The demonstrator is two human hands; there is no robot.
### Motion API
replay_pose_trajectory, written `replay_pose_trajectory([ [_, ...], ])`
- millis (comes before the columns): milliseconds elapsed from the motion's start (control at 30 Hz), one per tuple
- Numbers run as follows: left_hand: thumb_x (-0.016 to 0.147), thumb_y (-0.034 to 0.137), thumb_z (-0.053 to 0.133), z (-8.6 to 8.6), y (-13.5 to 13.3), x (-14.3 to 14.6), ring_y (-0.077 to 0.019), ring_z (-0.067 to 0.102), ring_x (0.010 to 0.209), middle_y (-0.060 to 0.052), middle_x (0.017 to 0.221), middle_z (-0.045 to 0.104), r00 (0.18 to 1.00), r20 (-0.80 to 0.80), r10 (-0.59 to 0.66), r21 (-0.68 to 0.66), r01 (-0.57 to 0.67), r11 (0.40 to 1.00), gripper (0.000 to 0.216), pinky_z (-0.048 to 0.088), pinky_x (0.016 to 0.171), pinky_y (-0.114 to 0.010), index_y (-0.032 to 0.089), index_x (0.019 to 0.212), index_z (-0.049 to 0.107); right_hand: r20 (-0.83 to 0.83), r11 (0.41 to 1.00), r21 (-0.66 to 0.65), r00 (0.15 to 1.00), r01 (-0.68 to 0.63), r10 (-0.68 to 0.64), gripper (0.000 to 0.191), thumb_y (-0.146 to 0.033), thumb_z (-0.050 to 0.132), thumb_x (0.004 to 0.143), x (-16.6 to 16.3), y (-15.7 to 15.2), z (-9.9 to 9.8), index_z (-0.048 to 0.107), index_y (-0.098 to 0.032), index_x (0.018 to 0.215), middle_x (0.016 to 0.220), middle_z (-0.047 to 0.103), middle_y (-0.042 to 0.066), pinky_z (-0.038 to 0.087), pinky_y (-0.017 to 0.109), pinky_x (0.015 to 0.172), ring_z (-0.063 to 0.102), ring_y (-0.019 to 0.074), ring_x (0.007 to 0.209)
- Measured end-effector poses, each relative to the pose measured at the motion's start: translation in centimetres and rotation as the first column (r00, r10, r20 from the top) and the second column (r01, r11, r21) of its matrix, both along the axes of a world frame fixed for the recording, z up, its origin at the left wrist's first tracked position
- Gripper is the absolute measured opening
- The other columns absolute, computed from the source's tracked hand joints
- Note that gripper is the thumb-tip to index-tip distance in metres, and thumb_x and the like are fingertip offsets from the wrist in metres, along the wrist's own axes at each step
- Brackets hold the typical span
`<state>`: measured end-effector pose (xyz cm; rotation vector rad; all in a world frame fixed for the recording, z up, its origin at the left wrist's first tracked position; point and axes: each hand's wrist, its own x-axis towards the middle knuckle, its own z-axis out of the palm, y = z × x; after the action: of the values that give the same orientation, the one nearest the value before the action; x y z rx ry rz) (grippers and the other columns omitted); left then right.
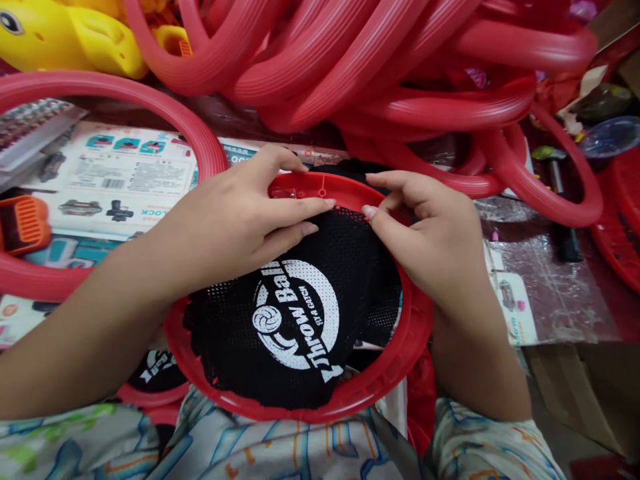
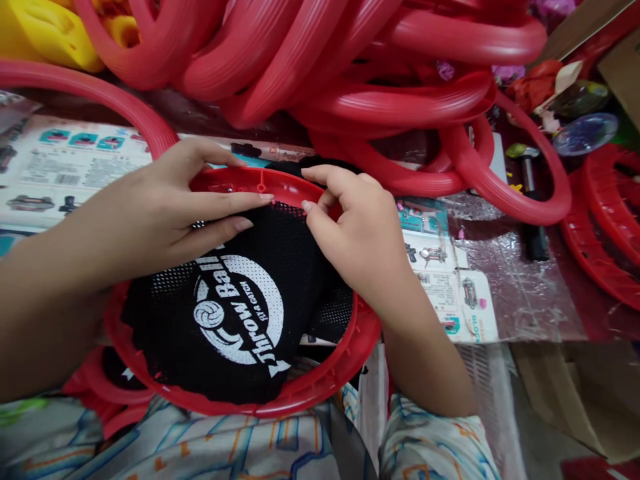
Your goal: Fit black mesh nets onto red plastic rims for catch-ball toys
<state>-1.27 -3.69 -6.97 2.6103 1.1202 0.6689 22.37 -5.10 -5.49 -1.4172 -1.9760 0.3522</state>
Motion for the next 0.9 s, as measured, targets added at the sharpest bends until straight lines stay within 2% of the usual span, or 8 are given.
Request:
replay_pose_trajectory([
  [200,0.093,0.034,0.058,0.8,-0.1,-0.3,-0.0319,0.058,0.125,-0.012,0.137,0.058,0.999,0.021,0.034,-0.027,-0.034,0.999,0.044,0.05,0.104,-0.045,0.027,0.137,0.059,-0.032,0.991,0.125,0.999,0.039,-0.036,0.011,-0.021,0.064,0.089,0.5,-0.8,1.2,0.07,-0.022,0.098,0.079,0.069,-0.001,0.052,0.029,0.067,0.064,0.0139,0.07],
  [300,0.088,0.031,0.067,2.0,0.0,-0.6,-0.0264,0.061,0.123,-0.01,0.135,0.063,0.986,0.011,0.164,-0.029,-0.164,0.986,0.058,0.048,0.109,-0.038,0.016,0.142,0.052,0.026,0.975,0.221,0.999,-0.038,0.033,0.012,-0.026,0.063,0.092,0.5,-2.3,2.5,0.066,-0.019,0.082,0.074,0.067,-0.001,0.051,0.029,0.068,0.062,0.0126,0.067],
  [433,0.084,0.032,0.073,3.4,-0.3,-0.6,-0.0242,0.063,0.119,-0.008,0.13,0.067,0.917,0.034,0.398,-0.019,-0.398,0.917,0.055,0.048,0.108,-0.035,0.014,0.134,0.059,0.184,0.972,-0.006,0.955,-0.236,0.233,0.021,-0.033,0.059,0.095,-0.4,-4.2,2.8,0.067,-0.016,0.085,0.082,0.068,0.004,0.054,0.031,0.073,0.067,0.0167,0.076],
  [500,0.083,0.033,0.072,3.8,-0.6,-0.8,-0.0245,0.063,0.118,-0.008,0.128,0.068,0.883,0.051,0.467,-0.045,-0.465,0.884,0.054,0.047,0.108,-0.034,0.015,0.133,0.061,0.26,0.96,-0.144,0.927,-0.24,0.27,0.025,-0.033,0.054,0.097,-1.0,-4.4,2.4,0.069,-0.012,0.096,0.107,0.07,0.014,0.055,0.037,0.085,0.069,0.025,0.099],
  [600,0.082,0.042,0.068,4.1,-1.0,-1.5,-0.0277,0.062,0.12,-0.007,0.131,0.066,0.871,0.018,0.49,-0.06,-0.488,0.871,0.062,0.046,0.109,-0.037,0.017,0.137,0.058,0.306,0.949,-0.241,0.912,-0.202,0.272,0.029,-0.032,0.052,0.098,-1.8,-4.2,1.5,0.065,-0.007,0.105,0.137,0.056,0.025,0.047,0.047,0.104,0.055,0.0351,0.129],
  [700,0.079,0.057,0.063,4.5,-1.1,-2.9,-0.029,0.065,0.11,-0.002,0.128,0.067,0.885,-0.147,0.442,-0.113,-0.459,0.881,0.072,0.048,0.102,-0.042,0.03,0.145,0.049,0.22,0.917,-0.304,0.917,-0.259,0.333,0.022,-0.029,0.055,0.096,-2.1,-3.7,1.2,0.063,-0.009,0.103,0.123,0.064,0.02,0.048,0.045,0.1,0.06,0.031,0.119],
  [767,0.079,0.064,0.058,4.8,-0.8,-3.6,-0.025,0.066,0.094,0.001,0.108,0.072,0.872,-0.284,0.399,-0.173,-0.456,0.873,0.067,0.05,0.088,-0.038,0.034,0.139,0.053,0.14,0.902,-0.305,0.922,-0.307,0.361,0.015,-0.025,0.058,0.094,-2.1,-3.6,1.3,0.064,-0.012,0.098,0.104,0.069,0.011,0.05,0.039,0.09,0.064,0.0251,0.102],
  [900,0.076,0.071,0.048,4.9,0.1,-3.7,-0.0159,0.056,0.064,0.001,0.071,0.064,0.846,-0.402,0.351,-0.29,-0.481,0.827,0.053,0.039,0.057,-0.028,0.024,0.09,0.068,0.002,0.87,-0.34,0.925,-0.356,0.38,0.008,-0.018,0.058,0.09,-2.0,-3.4,1.6,0.06,-0.016,0.082,0.095,0.066,0.005,0.045,0.031,0.081,0.06,0.0178,0.091],
])
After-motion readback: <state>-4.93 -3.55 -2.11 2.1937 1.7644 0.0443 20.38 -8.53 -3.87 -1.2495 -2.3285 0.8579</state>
